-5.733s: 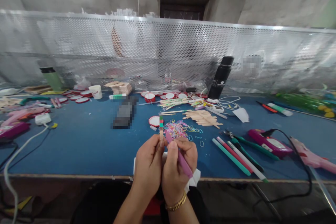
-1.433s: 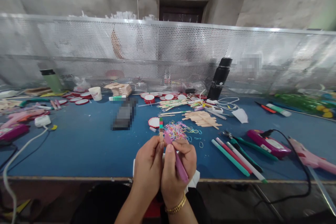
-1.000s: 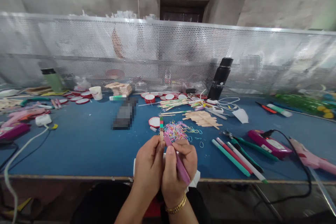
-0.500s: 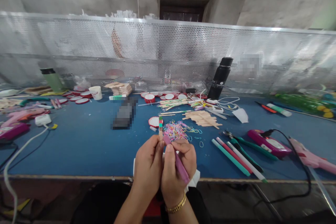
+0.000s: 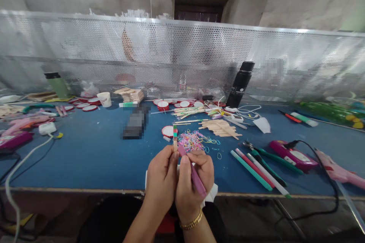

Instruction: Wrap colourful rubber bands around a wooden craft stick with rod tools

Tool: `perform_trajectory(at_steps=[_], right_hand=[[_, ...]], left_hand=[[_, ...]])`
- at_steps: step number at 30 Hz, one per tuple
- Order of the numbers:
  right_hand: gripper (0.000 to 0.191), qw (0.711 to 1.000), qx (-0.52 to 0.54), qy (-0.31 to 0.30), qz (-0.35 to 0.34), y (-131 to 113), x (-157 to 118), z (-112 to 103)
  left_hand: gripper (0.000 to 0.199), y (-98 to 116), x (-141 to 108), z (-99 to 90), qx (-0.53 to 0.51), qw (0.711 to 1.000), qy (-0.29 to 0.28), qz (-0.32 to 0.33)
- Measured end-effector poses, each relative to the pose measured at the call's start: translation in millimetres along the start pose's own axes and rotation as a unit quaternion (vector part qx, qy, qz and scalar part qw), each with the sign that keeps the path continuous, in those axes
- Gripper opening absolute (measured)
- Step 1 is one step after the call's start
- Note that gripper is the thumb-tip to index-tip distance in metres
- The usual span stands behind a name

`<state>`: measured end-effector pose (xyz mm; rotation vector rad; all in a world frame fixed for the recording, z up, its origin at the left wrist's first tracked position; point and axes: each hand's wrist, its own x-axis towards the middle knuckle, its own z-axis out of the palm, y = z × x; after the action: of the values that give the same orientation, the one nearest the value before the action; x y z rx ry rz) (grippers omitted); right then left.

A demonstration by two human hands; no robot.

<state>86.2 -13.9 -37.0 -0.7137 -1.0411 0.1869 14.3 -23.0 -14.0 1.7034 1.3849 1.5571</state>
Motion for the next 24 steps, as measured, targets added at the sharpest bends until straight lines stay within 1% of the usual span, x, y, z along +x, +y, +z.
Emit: perform_trajectory(at_steps=[3, 7, 9, 13, 20, 24], right_hand=[[0.006, 1.000, 0.003, 0.005, 0.005, -0.1, -0.6, -0.3], [0.004, 0.999, 0.029, -0.013, 0.007, 0.8, -1.6, -0.7], [0.004, 1.000, 0.025, -0.018, 0.005, 1.0, -1.3, -0.6], [0.007, 1.000, 0.016, -0.003, 0.001, 0.2, -0.2, -0.3], [0.008, 0.999, 0.037, -0.022, -0.014, 0.3, -1.0, -1.0], [0.008, 0.999, 0.037, -0.024, -0.011, 0.0, -0.6, -0.6]], left_hand=[[0.038, -0.5, -0.2, -0.2, 0.008, 1.000, -0.004, -0.002], [0.037, -0.6, -1.0, -0.2, -0.005, 1.000, -0.010, -0.003], [0.037, -0.4, -1.2, -0.3, -0.005, 1.000, -0.011, -0.005], [0.038, 0.0, -1.0, -0.7, 0.003, 1.000, -0.006, -0.005], [0.035, -0.1, -0.9, -0.3, -0.022, 1.000, -0.007, -0.002], [0.035, -0.2, -1.7, 0.5, -0.026, 1.000, -0.008, -0.004]])
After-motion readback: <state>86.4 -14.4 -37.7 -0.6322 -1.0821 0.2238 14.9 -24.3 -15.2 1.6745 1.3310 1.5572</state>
